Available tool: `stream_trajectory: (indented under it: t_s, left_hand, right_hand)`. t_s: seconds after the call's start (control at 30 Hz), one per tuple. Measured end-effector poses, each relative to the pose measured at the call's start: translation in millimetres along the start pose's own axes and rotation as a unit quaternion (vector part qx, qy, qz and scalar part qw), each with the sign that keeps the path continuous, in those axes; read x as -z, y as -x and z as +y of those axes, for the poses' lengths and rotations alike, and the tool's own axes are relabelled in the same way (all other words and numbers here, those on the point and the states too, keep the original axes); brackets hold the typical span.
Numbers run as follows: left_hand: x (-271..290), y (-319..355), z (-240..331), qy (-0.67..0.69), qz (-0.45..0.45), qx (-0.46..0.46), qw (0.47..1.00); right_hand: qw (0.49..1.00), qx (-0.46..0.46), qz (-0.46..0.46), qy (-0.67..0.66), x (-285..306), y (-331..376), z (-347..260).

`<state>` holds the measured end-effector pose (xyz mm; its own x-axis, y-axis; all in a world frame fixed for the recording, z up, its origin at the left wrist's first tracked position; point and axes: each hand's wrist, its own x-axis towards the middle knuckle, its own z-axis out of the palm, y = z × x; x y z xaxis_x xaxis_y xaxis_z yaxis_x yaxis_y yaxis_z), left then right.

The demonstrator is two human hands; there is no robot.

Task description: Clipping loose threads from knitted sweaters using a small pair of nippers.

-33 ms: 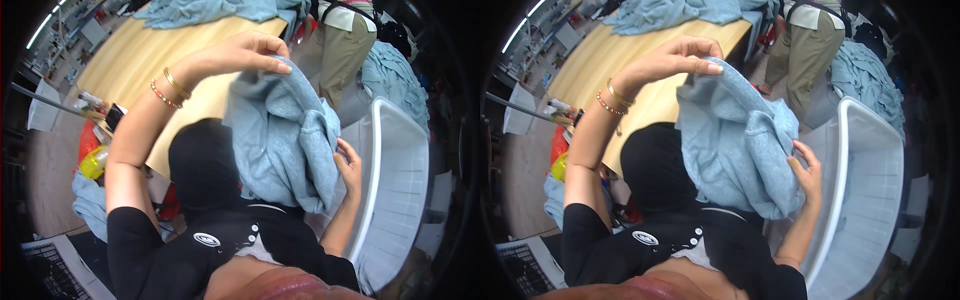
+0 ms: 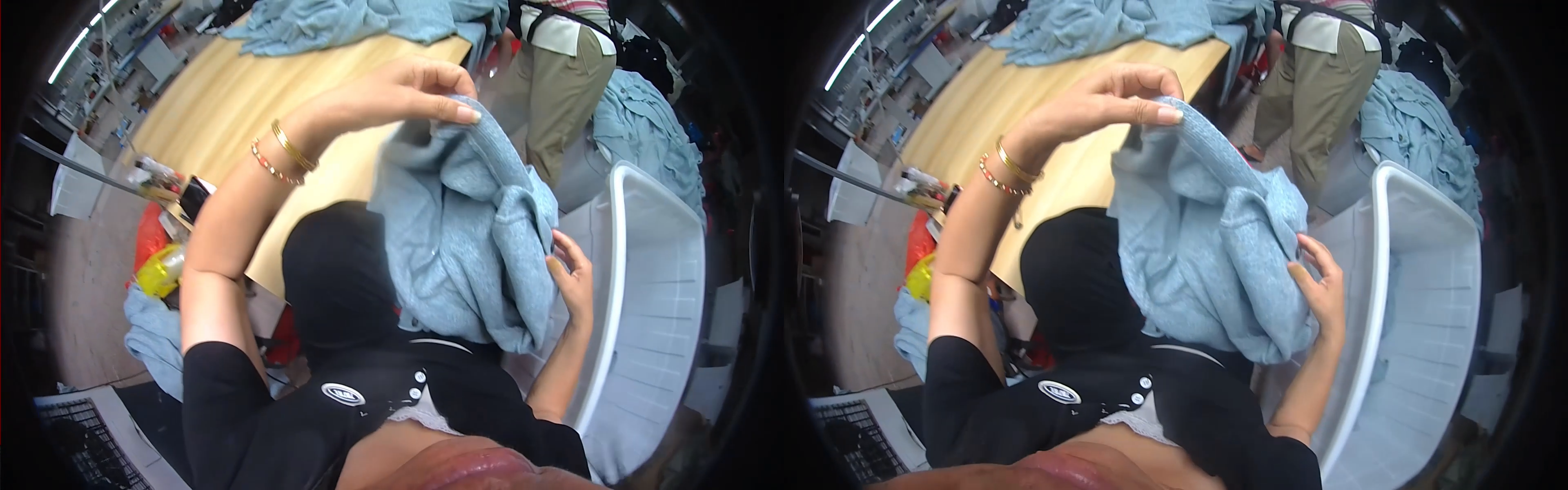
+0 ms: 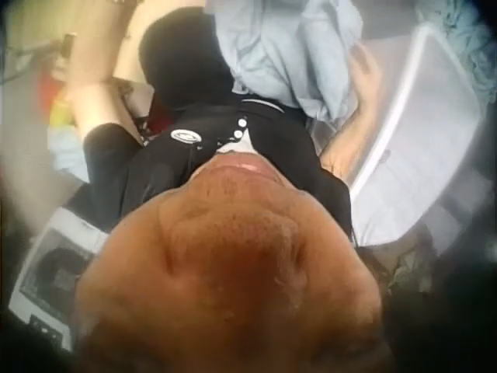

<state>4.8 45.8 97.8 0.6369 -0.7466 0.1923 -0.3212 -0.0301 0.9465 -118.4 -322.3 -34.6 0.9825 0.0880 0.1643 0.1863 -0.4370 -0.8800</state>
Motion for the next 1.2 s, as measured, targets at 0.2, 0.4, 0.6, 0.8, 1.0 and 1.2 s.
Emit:
stream_trajectory:
  t_s: [0.2,0.4,0.6,0.8,1.0,1.2]
  left_hand:
    - [-15,4,13,-0.106,0.059,0.046,0.992]
    - [4,-5,-46,-0.277,0.055,0.059,0.958]
    - [8,17,-55,-0.200,0.030,0.206,0.957]
    - [34,26,-59,0.140,0.115,0.133,0.974]
    - [-1,-10,4,0.239,-0.017,-0.045,0.970]
    - [-20,-19,-15,0.197,0.093,-0.017,0.976]
  right_hand:
    - [1.000,-0.017,0.014,-0.002,1,5,-5]
    - [0.999,0.027,0.028,0.015,0,20,-4]
    - [0.993,0.090,0.078,-0.010,-8,-7,19]
    - [0.985,0.154,0.022,-0.075,-2,10,23]
    - [0.992,0.063,0.006,-0.113,-3,15,16]
    - [0.986,-0.029,0.070,-0.148,-21,5,22]
